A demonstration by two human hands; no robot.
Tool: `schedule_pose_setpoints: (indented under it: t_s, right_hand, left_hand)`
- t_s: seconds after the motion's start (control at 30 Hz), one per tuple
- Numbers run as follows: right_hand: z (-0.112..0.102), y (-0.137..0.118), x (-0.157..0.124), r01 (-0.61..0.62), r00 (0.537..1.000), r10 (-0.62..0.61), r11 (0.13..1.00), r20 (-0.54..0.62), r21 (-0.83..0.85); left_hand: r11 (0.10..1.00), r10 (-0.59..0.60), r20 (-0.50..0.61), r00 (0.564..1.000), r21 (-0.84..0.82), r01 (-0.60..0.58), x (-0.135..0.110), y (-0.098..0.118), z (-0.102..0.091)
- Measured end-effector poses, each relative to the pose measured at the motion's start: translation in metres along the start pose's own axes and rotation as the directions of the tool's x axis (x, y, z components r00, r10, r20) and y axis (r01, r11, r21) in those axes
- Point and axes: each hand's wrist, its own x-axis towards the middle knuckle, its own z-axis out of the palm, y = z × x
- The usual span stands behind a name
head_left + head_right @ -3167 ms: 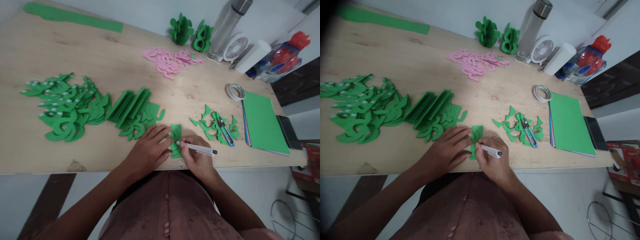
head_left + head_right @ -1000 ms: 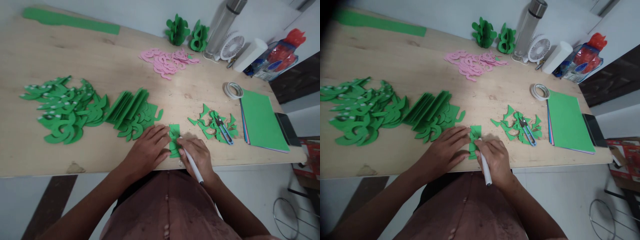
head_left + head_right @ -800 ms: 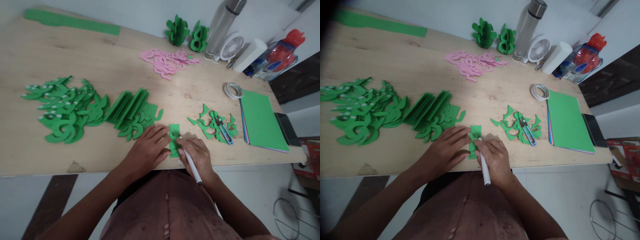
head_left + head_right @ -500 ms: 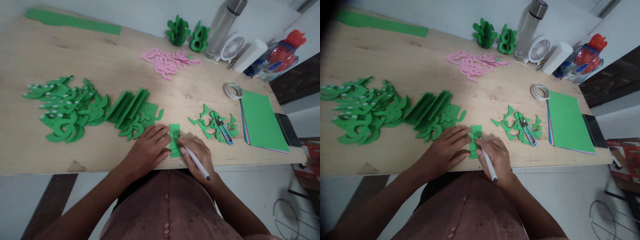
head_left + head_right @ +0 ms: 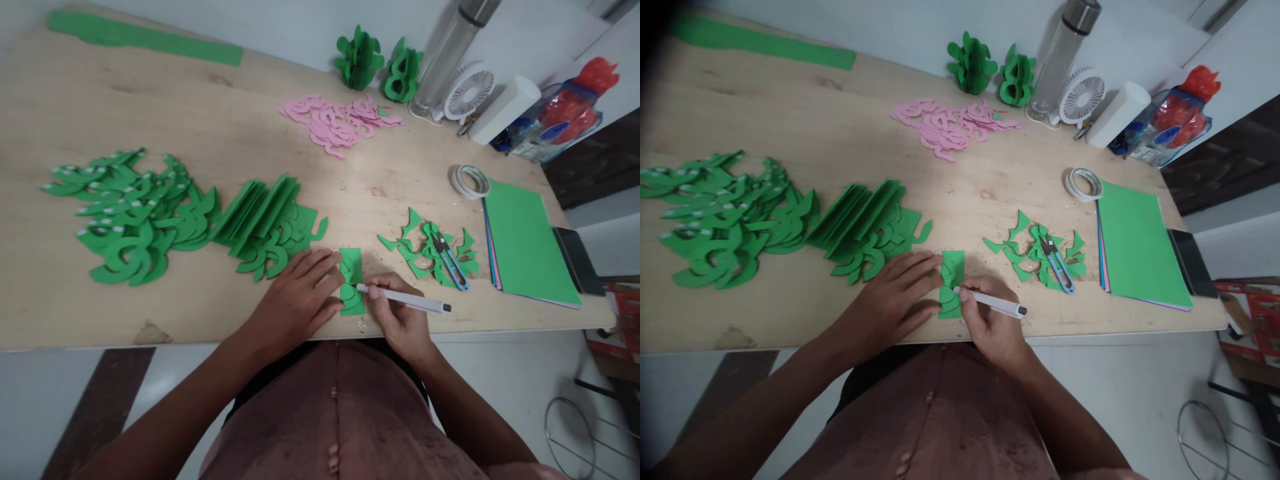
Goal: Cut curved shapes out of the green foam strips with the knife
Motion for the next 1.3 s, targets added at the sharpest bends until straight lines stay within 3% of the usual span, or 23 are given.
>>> schedule_pose_setpoints:
  t_s: [0.67,1.3]
  right_hand:
    - [0.0049,-0.0029,0.0069,0.134,0.991,-0.136,0.985,-0.01,-0.105]
    - [0.0069,-0.0055,0.0078,0.116,0.993,-0.117,0.988,0.0,-0.104]
  left_hand:
    - [1.0,-0.018,0.01,1.0,-0.014,0.018,0.0003,0.0006,-0.0011]
    - [0.999,-0.024,-0.009,1.0,-0.044,0.024,-0.0002,0.0006,0.0002]
